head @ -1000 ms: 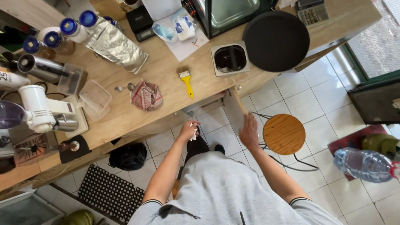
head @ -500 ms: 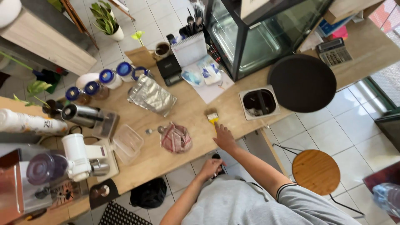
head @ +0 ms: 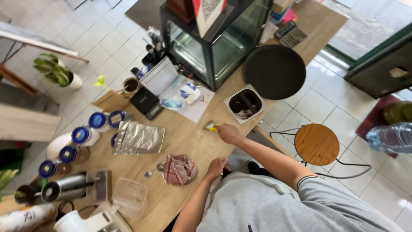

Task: Handling coffee grounds by weighing them and transferring them from a bag while cleaning the counter area.

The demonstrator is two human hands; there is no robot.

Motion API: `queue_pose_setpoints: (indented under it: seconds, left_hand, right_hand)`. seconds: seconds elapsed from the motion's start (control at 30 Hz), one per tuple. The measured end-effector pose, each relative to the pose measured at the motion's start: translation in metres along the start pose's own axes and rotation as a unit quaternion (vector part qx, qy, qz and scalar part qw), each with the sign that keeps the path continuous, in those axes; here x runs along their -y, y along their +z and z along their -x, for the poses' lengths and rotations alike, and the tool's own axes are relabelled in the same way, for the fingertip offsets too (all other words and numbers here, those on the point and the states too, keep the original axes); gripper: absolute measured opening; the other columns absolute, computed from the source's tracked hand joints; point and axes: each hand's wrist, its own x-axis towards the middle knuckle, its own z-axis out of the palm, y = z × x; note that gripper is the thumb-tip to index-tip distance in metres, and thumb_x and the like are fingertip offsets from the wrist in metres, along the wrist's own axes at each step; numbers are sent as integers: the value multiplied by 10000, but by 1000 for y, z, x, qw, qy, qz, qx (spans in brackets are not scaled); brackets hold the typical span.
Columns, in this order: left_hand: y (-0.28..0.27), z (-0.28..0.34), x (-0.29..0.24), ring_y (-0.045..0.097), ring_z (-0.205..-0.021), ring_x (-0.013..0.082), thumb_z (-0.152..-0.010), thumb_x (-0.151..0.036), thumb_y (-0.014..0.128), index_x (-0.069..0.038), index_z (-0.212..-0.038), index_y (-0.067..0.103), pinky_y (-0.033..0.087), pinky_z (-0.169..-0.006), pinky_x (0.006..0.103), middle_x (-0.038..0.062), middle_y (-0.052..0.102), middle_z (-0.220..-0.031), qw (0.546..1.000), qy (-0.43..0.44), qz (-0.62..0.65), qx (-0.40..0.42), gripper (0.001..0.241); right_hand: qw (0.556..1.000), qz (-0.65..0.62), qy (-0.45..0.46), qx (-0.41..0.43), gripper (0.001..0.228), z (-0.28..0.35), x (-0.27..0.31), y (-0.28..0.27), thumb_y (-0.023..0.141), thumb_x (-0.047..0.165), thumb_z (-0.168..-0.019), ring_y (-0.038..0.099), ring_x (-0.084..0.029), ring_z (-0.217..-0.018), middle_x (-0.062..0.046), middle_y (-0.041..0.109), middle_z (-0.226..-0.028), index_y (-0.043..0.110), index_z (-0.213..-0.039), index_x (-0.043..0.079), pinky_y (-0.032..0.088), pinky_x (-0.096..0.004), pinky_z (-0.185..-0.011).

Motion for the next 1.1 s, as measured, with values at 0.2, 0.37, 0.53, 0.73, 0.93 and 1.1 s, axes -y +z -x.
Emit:
queue_pose_setpoints:
  seconds: [0.2, 0.37, 0.53, 0.73, 0.93, 1.1]
  left_hand:
    - [11, -23, -120, 504, -1378, 377, -938, -732, 448, -67, -1521, 437, 359, -1193, 484, 219, 555, -1460, 993, -36, -51, -96, 884]
    - [21, -92, -149, 615, -1275, 286, -927, -723, 487, -63, -1566, 324, 424, -1128, 451, 100, 763, -1116, 991, -45, -54, -115, 933]
    - [34, -145, -162, 543, -1342, 373, -867, -715, 570, -119, -1611, 251, 468, -1092, 513, 188, 585, -1430, 982, -115, -18, -152, 1005]
    - [47, -203, -132, 766, -758, 286, -897, -329, 604, 21, -1354, 562, 629, -630, 411, 215, 707, -1067, 956, -113, 133, -235, 577]
    - [75, -130, -84, 727, -706, 274, -965, -223, 539, 102, -1333, 504, 628, -569, 381, 223, 652, -978, 939, -96, 193, -266, 492]
    - [122, -41, -15, 706, -634, 273, -932, -207, 538, 47, -1239, 592, 558, -547, 446, 200, 651, -829, 935, -99, 190, -283, 403]
  right_hand:
    - [979, -177, 80, -66, 555, 58, -19, -111, 651, 272, -926, 726, -394, -941, -155, 723, -1042, 561, -1463, 382, 570, -484, -802]
    - [953, -251, 138, -101, 549, 104, -64, -136, 675, 339, -926, 716, -365, -950, -124, 730, -1082, 563, -1449, 463, 545, -464, -777]
    - [915, -332, 197, -114, 525, 150, -98, -161, 741, 319, -904, 733, -308, -916, -124, 750, -1107, 640, -1412, 406, 566, -386, -789]
    - [887, -391, 195, -152, 549, 179, -146, -174, 674, 212, -950, 711, -300, -888, -175, 718, -1087, 593, -1473, 356, 558, -426, -829]
    - [932, -293, 156, -147, 540, 150, -193, -171, 622, 208, -960, 662, -483, -1028, -286, 678, -1121, 566, -1497, 220, 513, -541, -885]
    - [979, -162, 56, -112, 485, 81, -201, -129, 626, 296, -953, 694, -397, -1013, -188, 711, -1071, 620, -1438, 282, 560, -485, -871]
